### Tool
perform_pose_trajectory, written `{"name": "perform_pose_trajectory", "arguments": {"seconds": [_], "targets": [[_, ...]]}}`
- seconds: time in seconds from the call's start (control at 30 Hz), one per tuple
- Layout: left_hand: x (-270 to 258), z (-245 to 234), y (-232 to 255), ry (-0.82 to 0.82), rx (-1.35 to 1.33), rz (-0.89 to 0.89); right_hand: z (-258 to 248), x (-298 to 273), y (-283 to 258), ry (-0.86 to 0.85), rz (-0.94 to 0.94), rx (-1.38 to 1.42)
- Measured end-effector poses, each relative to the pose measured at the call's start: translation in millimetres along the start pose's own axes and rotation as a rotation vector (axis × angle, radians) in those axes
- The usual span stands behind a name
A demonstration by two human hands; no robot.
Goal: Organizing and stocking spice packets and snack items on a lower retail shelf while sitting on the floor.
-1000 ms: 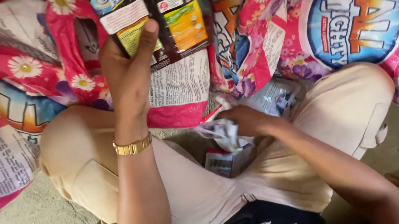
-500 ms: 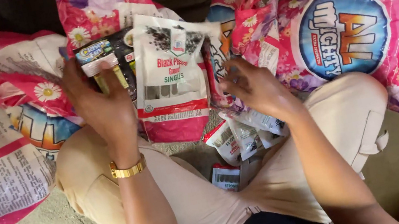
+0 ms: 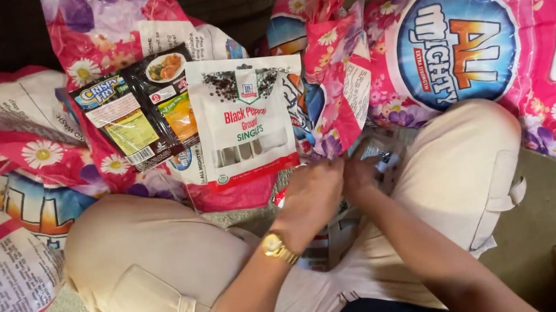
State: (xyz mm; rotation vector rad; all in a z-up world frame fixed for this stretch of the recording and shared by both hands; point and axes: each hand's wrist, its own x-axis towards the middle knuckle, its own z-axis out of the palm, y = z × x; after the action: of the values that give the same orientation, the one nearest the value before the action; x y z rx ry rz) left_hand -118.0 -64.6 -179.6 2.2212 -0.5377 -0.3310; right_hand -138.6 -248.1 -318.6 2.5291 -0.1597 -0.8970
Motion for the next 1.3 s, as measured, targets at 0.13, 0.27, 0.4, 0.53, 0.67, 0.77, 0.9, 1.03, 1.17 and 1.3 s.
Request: {"name": "perform_pose_trajectory", "arguments": {"seconds": [0.13,0.27,0.4,0.53,0.67,0.77,0.9,1.03,1.17,1.3], "targets": [[0,42,-15,-0.079,0.055,0.101,47,33,26,-0.032,-0.202,0.034],[5,29,-9,0.127,0.080,0.160,-9,2,50,-0.040,-0.443,0.202],[10,16,-3,0.167,0.001,0.212,-173,-74,84,-0.135,-0.522,0.274],[11,-76,24,-0.199,-0.137,-0.067,-245,-117,121,0.329,-0.493,0.633],[8,-133,45,0.048,-0.497,-0.300,-271,-139,157,0.881,-0.474,0.991],[7,-159,78,0.289,-0.898,-0.321,-267,-146,162,0.624,-0.590,1.522],[7,-178,134,0.346,-1.091,-0.389,-270,-158,157,0.199,-0.591,1.822],[2,-202,148,0.413,-1.022,-0.244,-293,-160,169,0.239,-0.675,1.825],[-3,-224,151,0.573,-1.072,-0.287,-297,-152,160,0.102,-0.790,1.740],[2,-251,154,0.745,-1.088,-0.291,-332,-154,143,-0.022,-0.828,1.777]]}}
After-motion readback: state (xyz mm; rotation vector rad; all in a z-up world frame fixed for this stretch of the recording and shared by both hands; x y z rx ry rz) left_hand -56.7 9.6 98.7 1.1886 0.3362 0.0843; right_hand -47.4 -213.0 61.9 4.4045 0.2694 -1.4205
